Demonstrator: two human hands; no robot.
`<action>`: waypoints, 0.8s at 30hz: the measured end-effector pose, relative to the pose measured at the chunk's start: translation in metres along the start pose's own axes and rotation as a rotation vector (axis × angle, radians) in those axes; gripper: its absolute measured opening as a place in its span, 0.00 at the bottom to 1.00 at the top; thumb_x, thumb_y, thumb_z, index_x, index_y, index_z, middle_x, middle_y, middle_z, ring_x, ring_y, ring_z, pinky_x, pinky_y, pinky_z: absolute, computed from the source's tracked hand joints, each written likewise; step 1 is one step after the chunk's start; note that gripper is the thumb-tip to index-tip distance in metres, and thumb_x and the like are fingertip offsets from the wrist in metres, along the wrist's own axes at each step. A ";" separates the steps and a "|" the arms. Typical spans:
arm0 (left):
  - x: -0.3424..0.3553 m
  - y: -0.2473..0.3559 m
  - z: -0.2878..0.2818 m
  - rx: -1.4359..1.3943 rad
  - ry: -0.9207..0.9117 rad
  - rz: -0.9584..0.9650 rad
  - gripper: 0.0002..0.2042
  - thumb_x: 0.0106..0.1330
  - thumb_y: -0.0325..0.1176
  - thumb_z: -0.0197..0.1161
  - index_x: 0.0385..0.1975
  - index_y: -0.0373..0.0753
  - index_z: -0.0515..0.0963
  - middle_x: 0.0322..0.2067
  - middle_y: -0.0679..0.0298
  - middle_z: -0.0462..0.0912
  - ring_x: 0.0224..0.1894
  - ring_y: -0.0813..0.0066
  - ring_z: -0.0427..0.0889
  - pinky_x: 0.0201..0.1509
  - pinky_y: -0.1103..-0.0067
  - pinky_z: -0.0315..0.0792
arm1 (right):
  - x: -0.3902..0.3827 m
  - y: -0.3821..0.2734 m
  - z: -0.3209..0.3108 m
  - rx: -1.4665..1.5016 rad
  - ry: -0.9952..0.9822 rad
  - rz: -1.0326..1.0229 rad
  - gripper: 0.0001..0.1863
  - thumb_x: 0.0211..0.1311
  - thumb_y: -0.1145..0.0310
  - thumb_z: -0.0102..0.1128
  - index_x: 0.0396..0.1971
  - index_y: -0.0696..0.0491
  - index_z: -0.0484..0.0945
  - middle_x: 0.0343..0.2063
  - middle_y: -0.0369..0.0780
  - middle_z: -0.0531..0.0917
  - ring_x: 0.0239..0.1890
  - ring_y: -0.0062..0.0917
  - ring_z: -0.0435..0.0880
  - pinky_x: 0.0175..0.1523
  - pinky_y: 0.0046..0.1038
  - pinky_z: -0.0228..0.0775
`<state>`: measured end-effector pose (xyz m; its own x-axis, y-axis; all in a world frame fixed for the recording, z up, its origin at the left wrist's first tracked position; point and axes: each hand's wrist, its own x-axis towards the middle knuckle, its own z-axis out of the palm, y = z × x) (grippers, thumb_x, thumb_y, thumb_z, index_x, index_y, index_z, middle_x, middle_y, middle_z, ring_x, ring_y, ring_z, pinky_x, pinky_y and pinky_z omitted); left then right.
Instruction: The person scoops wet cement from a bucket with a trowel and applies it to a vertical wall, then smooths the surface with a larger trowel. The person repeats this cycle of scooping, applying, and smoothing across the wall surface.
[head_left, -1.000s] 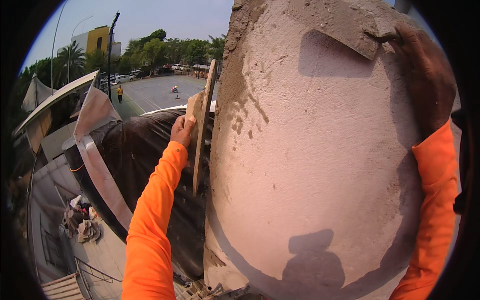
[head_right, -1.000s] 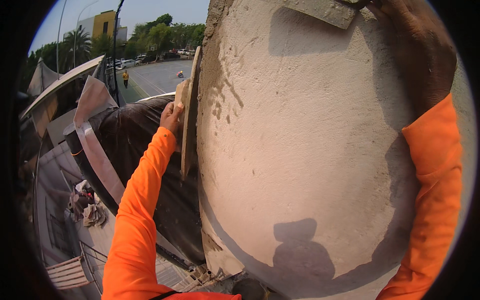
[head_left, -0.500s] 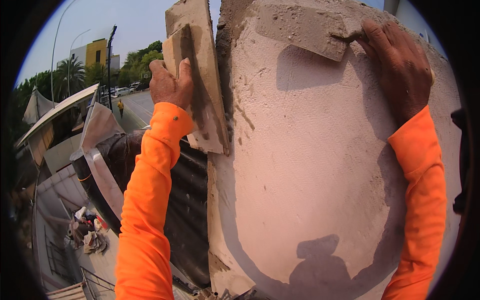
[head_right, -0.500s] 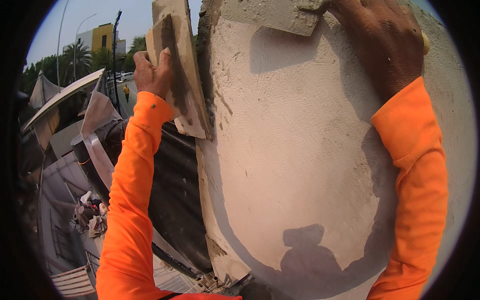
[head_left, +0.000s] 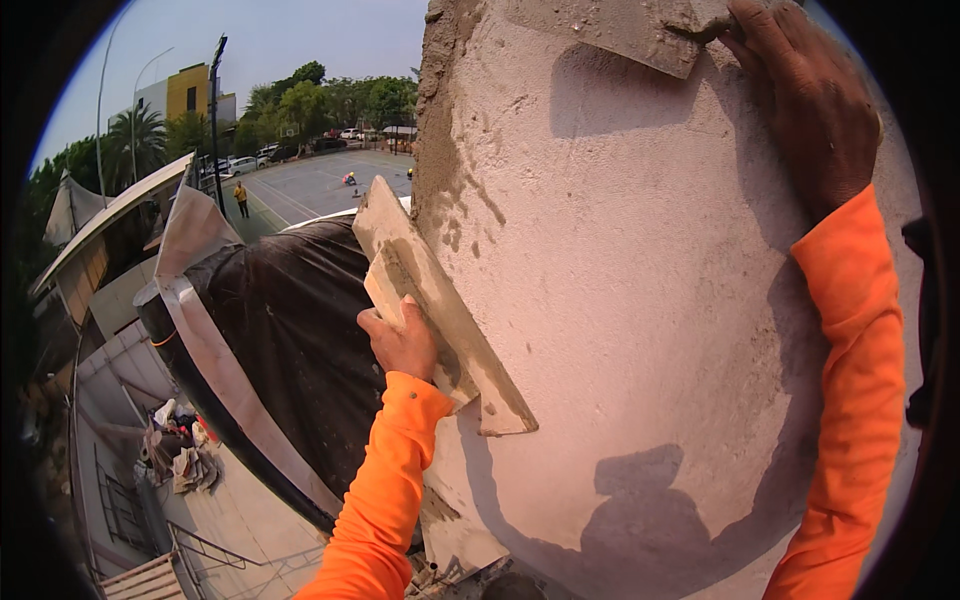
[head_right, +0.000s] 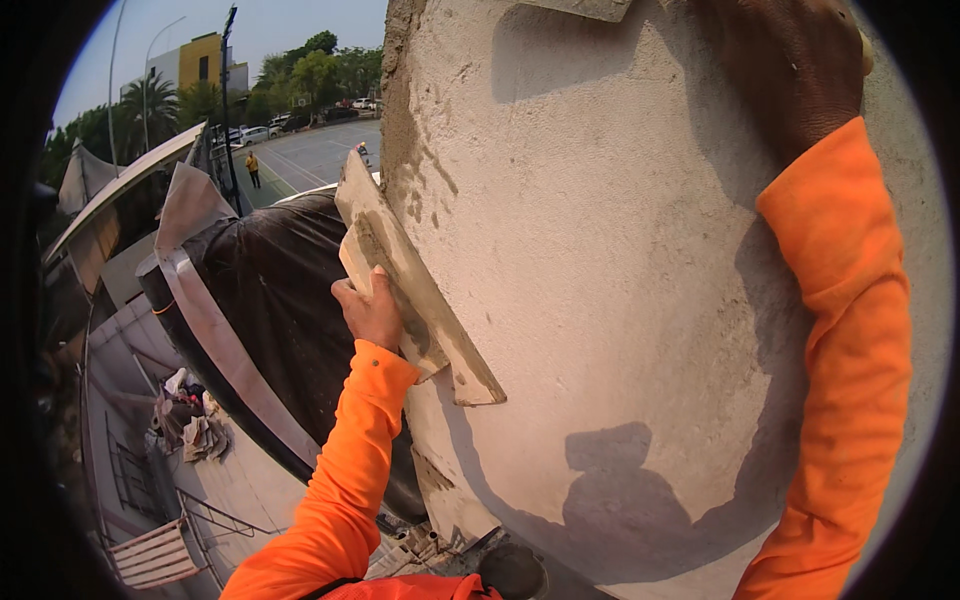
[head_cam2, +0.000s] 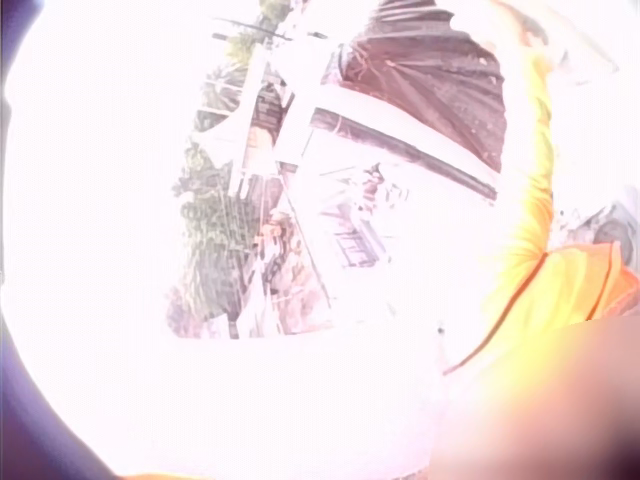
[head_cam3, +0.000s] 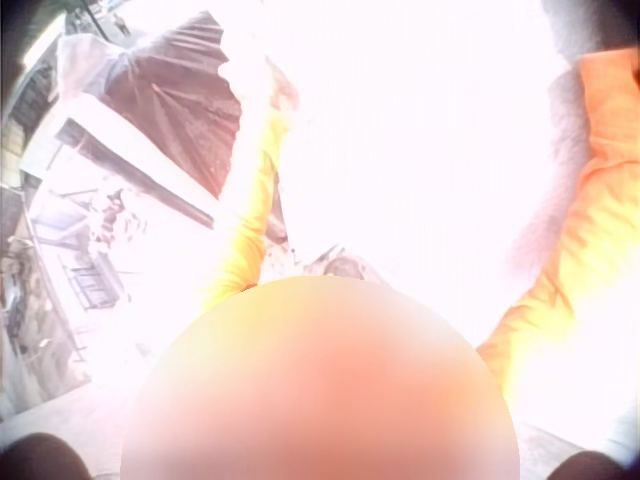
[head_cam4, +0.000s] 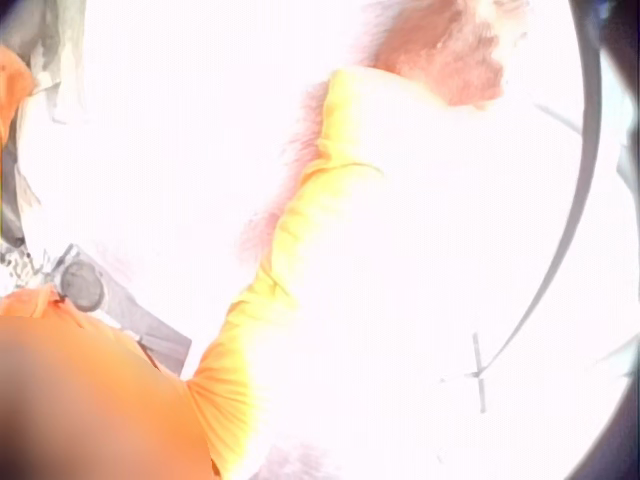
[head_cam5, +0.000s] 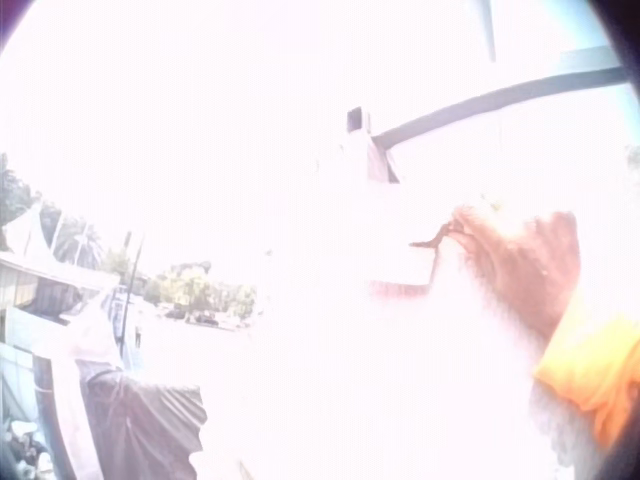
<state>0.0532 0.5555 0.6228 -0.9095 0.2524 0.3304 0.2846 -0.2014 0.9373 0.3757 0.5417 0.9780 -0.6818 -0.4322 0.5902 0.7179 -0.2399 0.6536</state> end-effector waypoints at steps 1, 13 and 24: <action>0.001 0.002 0.002 -0.030 0.009 0.035 0.22 0.70 0.43 0.64 0.47 0.32 0.64 0.41 0.38 0.83 0.46 0.40 0.85 0.52 0.60 0.75 | -0.001 0.000 0.000 0.003 0.001 -0.006 0.19 0.70 0.60 0.63 0.60 0.41 0.80 0.42 0.35 0.87 0.41 0.29 0.88 0.45 0.31 0.85; 0.068 0.159 0.019 -0.075 -0.078 0.284 0.23 0.69 0.42 0.64 0.49 0.31 0.63 0.44 0.37 0.82 0.47 0.39 0.85 0.51 0.59 0.76 | 0.002 0.000 0.001 0.077 0.004 0.036 0.19 0.70 0.60 0.62 0.60 0.41 0.79 0.42 0.35 0.87 0.41 0.29 0.88 0.45 0.31 0.85; -0.033 0.057 -0.004 -0.142 -0.160 0.348 0.21 0.70 0.40 0.65 0.48 0.32 0.62 0.42 0.37 0.78 0.45 0.34 0.81 0.49 0.54 0.74 | 0.001 0.000 -0.005 0.005 0.033 0.016 0.19 0.70 0.61 0.62 0.60 0.40 0.79 0.43 0.35 0.86 0.41 0.29 0.88 0.45 0.31 0.85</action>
<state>0.0985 0.5319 0.6653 -0.7044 0.2875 0.6490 0.5126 -0.4265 0.7452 0.3754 0.5366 0.9763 -0.6649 -0.4642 0.5852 0.7281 -0.2280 0.6464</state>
